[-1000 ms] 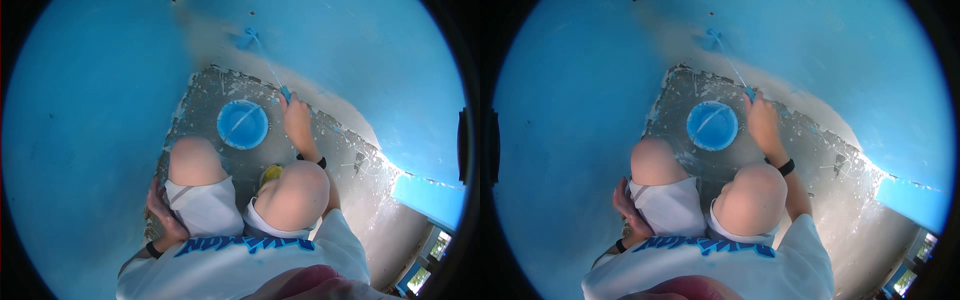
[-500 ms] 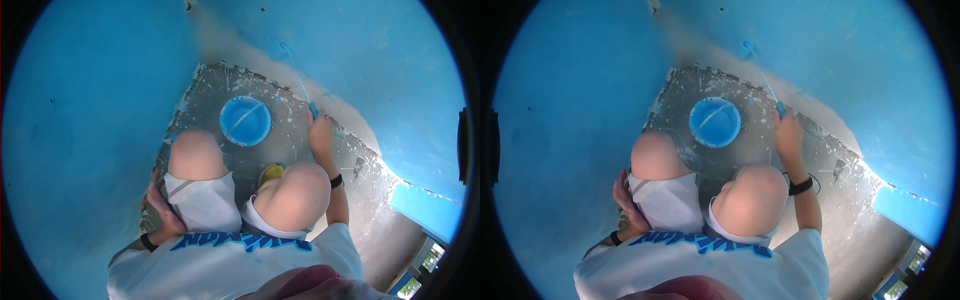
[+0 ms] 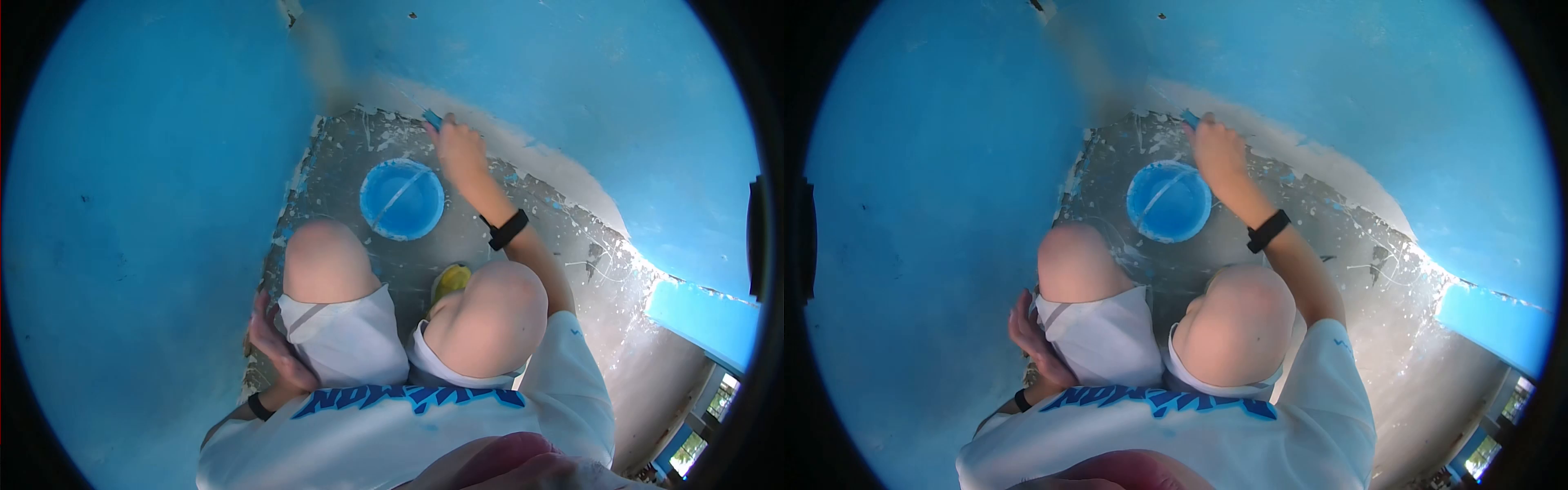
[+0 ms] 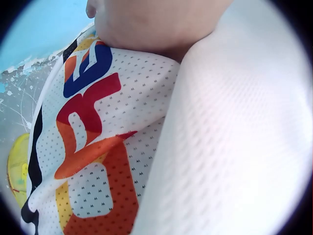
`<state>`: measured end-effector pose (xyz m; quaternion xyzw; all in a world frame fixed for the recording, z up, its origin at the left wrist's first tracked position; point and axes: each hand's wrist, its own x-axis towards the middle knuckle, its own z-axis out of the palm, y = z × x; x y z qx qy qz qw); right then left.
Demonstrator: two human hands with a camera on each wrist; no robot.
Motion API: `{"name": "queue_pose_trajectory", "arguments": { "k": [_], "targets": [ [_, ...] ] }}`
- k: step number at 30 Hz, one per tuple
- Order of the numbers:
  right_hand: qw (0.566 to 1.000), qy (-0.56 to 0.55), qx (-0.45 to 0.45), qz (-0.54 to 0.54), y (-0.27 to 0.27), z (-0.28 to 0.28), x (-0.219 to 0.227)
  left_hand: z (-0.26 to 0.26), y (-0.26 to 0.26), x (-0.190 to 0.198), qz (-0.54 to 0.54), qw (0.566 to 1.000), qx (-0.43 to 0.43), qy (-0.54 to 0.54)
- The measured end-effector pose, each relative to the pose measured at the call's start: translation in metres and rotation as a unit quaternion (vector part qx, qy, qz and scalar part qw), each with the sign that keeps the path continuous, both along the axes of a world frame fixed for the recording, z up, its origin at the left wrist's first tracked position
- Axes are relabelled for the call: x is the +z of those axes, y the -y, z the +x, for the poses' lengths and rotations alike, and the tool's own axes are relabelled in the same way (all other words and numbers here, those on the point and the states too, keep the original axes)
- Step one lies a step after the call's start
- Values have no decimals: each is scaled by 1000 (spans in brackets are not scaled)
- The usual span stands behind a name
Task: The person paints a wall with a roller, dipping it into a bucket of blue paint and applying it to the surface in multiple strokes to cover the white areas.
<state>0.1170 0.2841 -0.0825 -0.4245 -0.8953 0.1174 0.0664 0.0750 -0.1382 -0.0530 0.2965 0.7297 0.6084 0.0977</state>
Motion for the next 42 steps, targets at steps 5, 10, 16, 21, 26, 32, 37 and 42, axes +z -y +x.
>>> {"name": "queue_pose_trajectory", "arguments": {
  "k": [5, 10, 16, 21, 26, 32, 37, 42],
  "targets": [
    [997, -51, 54, -33, 0, -20, 12, 2, 1, -2, -16, 998, 66, 18],
    [989, -90, 1, -115, 14, 63, 29, -10, -2, -2, 1, 1000, -4, -2],
    [951, -102, -183, -228, 72, 204, 35, -13, -10, 3, -38, 998, 30, 40],
    [890, -105, -281, -343, 107, 254, 9, -14, -9, -5, 16, 998, -3, 58],
    [877, -75, -284, -380, 120, 231, -3, -14, -5, -6, 15, 999, 9, 33],
    [867, -33, -267, -419, 100, 199, -26, -3, -4, 3, 37, 997, 54, 30],
    [784, 81, -199, -583, 71, 162, -41, 3, 0, 8, 22, 997, 62, 33],
    [788, 99, -169, -583, 60, 144, -33, -1, 5, 5, -18, 998, 61, 3]
  ]
}}
